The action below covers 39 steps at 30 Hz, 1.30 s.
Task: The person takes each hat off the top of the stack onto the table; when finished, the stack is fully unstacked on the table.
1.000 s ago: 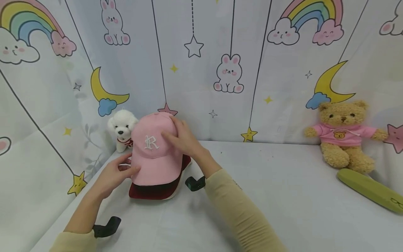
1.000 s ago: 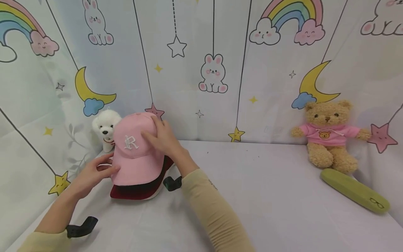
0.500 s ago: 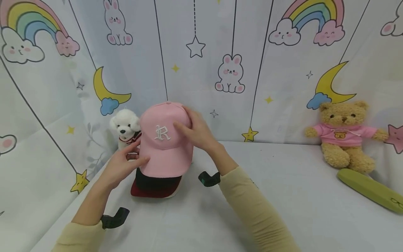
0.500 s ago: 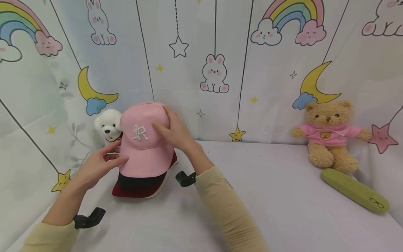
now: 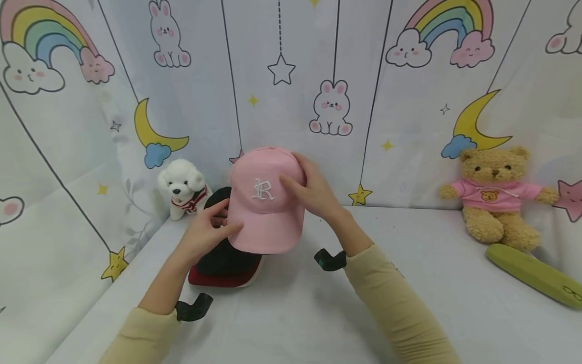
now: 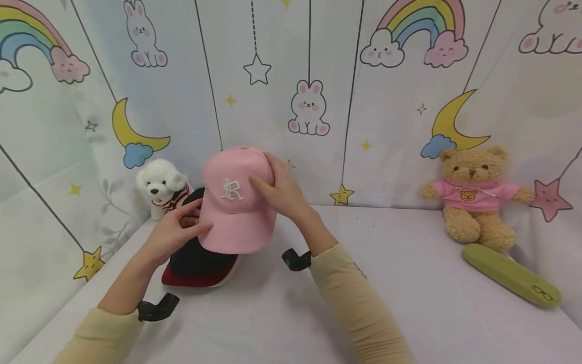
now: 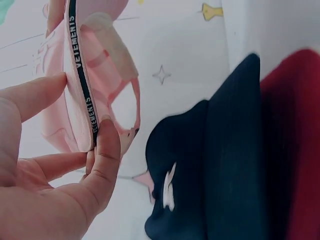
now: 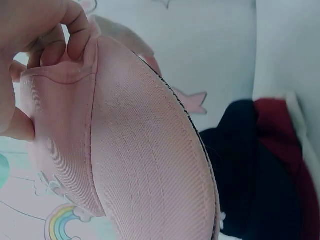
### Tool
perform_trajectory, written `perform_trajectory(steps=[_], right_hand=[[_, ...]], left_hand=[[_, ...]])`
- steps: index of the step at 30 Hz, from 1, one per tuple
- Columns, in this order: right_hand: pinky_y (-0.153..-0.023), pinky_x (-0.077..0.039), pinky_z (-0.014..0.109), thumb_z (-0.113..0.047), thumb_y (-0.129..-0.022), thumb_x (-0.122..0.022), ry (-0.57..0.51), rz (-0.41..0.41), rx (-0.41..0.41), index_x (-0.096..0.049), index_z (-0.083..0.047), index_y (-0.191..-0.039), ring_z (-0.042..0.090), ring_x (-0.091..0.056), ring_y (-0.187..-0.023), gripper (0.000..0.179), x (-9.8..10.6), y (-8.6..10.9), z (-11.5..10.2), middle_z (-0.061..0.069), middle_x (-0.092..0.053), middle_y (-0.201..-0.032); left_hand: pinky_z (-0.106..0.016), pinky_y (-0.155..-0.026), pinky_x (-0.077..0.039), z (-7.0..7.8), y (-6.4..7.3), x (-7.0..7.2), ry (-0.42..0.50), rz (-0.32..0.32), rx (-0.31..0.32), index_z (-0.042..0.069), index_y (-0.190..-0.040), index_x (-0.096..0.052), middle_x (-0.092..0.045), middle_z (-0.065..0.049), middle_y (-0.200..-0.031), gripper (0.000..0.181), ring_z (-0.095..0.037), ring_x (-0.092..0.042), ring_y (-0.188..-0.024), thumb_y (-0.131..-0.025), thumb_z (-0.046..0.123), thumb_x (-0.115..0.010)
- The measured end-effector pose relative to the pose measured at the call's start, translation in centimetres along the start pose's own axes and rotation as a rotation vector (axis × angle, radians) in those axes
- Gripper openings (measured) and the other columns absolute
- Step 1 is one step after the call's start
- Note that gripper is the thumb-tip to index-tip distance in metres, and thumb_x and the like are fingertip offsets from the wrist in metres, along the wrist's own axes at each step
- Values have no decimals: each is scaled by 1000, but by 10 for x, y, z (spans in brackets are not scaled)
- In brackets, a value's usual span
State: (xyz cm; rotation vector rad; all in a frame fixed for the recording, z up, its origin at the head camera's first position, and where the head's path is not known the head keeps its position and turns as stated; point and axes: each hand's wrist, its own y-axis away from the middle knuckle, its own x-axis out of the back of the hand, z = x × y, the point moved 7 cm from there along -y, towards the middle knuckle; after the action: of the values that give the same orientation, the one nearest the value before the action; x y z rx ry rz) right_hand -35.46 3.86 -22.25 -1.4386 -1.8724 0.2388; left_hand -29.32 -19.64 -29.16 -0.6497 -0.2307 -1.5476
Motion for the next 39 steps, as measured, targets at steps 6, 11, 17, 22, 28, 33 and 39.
perform_trajectory(steps=[6, 11, 17, 22, 28, 33, 39], right_hand=[[-98, -48, 47, -33, -98, -65, 2, 36, -35, -41, -10, -152, 24, -49, -120, 63, 20, 10, 18, 10, -48, -139], [-96, -49, 47, -31, -99, -65, 4, 49, -68, -42, -11, -151, 25, -52, -118, 61, 35, 21, 34, 10, -50, -138], [-96, -48, 49, -27, -100, -64, 20, 62, -91, -44, -9, -150, 27, -53, -117, 57, 51, 35, 54, 12, -51, -137], [-96, -48, 51, -25, -101, -63, 6, 62, -147, -44, -6, -149, 31, -55, -115, 55, 57, 45, 74, 17, -53, -135], [-97, -49, 52, -30, -101, -62, 44, 72, -226, -41, -2, -150, 33, -56, -118, 60, 55, 56, 97, 20, -53, -136], [-99, -48, 52, -30, -102, -61, 41, 49, -269, -41, -1, -150, 34, -55, -122, 59, 48, 63, 114, 21, -52, -139], [-104, -45, 53, -33, -103, -59, 64, 26, -329, -38, -3, -152, 34, -50, -128, 61, 44, 70, 127, 19, -46, -145]], left_hand=[[-36, -82, -55, 5, -10, -25, 31, -22, -9, 1, -153, -40, -60, -17, -122, 74, -28, -59, -102, -93, 26, -74], [-37, -80, -57, 8, -16, -49, 46, -30, -36, 0, -151, -42, -62, -16, -120, 70, -27, -61, -99, -93, 23, -74], [-32, -72, -56, 9, -22, -75, 21, -39, -68, -2, -147, -48, -65, -14, -115, 65, -24, -62, -94, -93, 23, -73], [-29, -70, -53, 8, -25, -95, -9, -67, -83, -2, -143, -54, -67, -11, -108, 60, -21, -62, -88, -92, 23, -73], [-30, -73, -53, -1, -26, -109, -20, -79, -40, -4, -139, -57, -68, -9, -103, 58, -19, -61, -87, -91, 24, -74], [-29, -69, -51, -12, -24, -118, -44, -99, -5, -5, -137, -58, -67, -7, -93, 56, -18, -59, -83, -90, 23, -73], [-30, -68, -52, -16, -21, -124, -40, -116, 35, -2, -138, -58, -67, -6, -95, 56, -18, -59, -84, -90, 22, -74]])
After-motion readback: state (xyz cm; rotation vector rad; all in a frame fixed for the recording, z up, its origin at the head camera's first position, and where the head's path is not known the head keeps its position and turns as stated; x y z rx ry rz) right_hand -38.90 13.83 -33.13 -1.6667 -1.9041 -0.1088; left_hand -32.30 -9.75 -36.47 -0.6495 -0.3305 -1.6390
